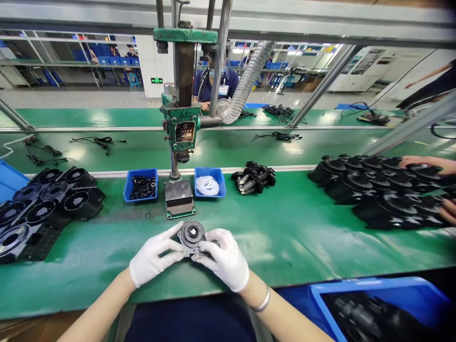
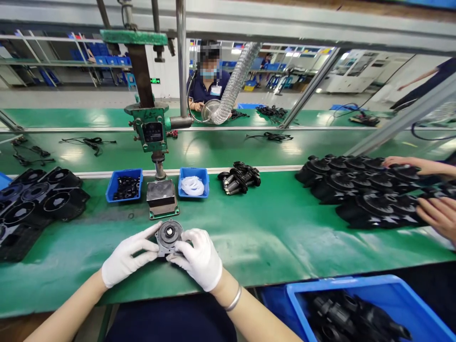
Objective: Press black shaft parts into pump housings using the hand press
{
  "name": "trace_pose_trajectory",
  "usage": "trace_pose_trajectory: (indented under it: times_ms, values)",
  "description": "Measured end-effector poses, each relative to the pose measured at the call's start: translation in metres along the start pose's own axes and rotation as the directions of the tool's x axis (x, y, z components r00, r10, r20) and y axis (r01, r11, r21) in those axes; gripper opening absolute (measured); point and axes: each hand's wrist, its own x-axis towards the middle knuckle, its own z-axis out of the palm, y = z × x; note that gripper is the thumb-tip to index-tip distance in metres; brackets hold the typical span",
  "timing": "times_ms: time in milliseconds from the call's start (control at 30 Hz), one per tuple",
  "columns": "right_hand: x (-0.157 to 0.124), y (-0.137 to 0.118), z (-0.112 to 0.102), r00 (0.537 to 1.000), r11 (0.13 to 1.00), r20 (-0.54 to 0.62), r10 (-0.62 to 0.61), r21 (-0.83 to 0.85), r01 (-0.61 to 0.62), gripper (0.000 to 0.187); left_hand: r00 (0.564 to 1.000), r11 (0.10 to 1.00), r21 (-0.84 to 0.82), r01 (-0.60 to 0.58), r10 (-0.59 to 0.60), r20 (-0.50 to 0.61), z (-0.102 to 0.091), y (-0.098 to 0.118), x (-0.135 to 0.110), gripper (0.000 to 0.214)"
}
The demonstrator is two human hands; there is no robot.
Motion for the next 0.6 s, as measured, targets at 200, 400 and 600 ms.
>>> trace_pose_trajectory:
  times_ms: [200,400,600]
  values:
    - [0.017,-0.002,0.006,0.889,0.853,-0.206,0.409,0.432,-0.292,0.016,0.993,0.981,-0.155,0.121,-0.122,0.003,0.017,0.006,0.025,0.119]
    - [0.033,0.002,0.011,0.836,0.617,0.039,0.547,0.656,-0.435,0.037,0.982,0.89,-0.43,0.151,-0.184,-0.036,0.053,0.005,0.04,0.121]
    - [-0.015,0.005,-0.034,0.598,0.463,-0.161,0.785,0.794,-0.394,0.057,0.975,0.902,-0.399,0.169,-0.212,-0.068,0.055,0.0,0.033,0.118]
